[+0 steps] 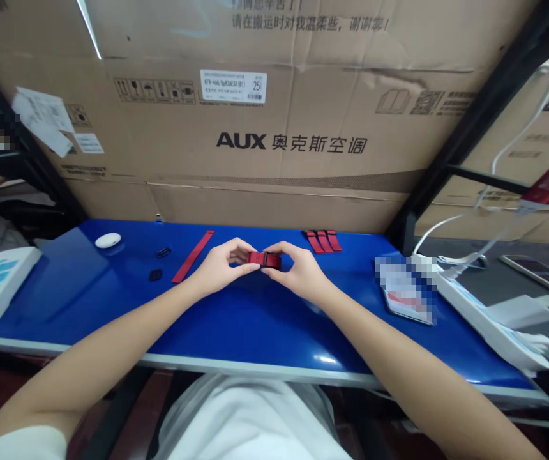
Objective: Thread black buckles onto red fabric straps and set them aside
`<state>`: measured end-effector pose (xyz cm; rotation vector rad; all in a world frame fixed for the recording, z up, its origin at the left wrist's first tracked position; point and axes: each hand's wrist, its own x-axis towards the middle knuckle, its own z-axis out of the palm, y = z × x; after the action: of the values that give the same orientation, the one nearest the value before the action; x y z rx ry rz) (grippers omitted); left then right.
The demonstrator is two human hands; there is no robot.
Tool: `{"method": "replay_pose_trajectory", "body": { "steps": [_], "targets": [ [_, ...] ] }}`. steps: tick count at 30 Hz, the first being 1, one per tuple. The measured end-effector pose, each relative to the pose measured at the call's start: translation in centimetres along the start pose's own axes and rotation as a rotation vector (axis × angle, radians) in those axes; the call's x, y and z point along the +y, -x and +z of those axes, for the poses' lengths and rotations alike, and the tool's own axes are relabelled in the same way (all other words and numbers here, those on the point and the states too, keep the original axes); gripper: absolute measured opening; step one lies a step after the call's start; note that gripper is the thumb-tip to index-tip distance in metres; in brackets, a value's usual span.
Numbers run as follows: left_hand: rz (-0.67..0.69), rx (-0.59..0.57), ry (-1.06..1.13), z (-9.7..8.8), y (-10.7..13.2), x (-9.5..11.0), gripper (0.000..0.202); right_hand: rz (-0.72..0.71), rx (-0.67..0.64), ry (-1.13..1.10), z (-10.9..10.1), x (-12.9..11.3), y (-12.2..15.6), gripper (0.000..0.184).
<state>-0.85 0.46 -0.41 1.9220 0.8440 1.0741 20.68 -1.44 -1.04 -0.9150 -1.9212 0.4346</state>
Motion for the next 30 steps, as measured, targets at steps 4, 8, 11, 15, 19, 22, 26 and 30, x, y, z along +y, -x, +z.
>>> {"method": "replay_pose_trajectory", "body": {
  "steps": [4,8,11,15,19,22,26,30],
  "targets": [
    [-0.039,-0.023,0.138,0.4,-0.3,-0.2,0.036,-0.046,0.0,0.023,0.1,0.1,0.0,0.029],
    [-0.101,-0.008,0.251,1.0,-0.6,0.1,0.034,-0.091,-0.017,0.045,0.4,-0.2,0.0,0.029],
    [-0.12,0.003,0.245,1.2,-0.5,0.3,0.034,-0.122,-0.035,0.075,0.4,-0.3,0.0,0.028],
    [-0.122,0.024,0.242,1.2,-0.5,0.4,0.034,-0.144,-0.044,0.124,0.3,-0.4,-0.1,0.027],
    [-0.133,0.03,0.243,1.1,-0.5,0.4,0.035,-0.145,-0.044,0.161,0.2,-0.4,-0.1,0.028],
    [-0.142,0.035,0.238,1.1,-0.5,0.4,0.036,-0.147,-0.047,0.186,0.2,-0.4,-0.1,0.029],
    [-0.168,0.029,0.227,0.7,-0.6,0.0,0.036,-0.168,-0.063,0.23,0.0,-0.2,-0.1,0.029],
    [-0.256,0.06,0.16,-0.5,-1.0,-1.1,0.032,-0.166,-0.119,0.31,-0.8,0.6,-0.3,0.028]
  ]
}}
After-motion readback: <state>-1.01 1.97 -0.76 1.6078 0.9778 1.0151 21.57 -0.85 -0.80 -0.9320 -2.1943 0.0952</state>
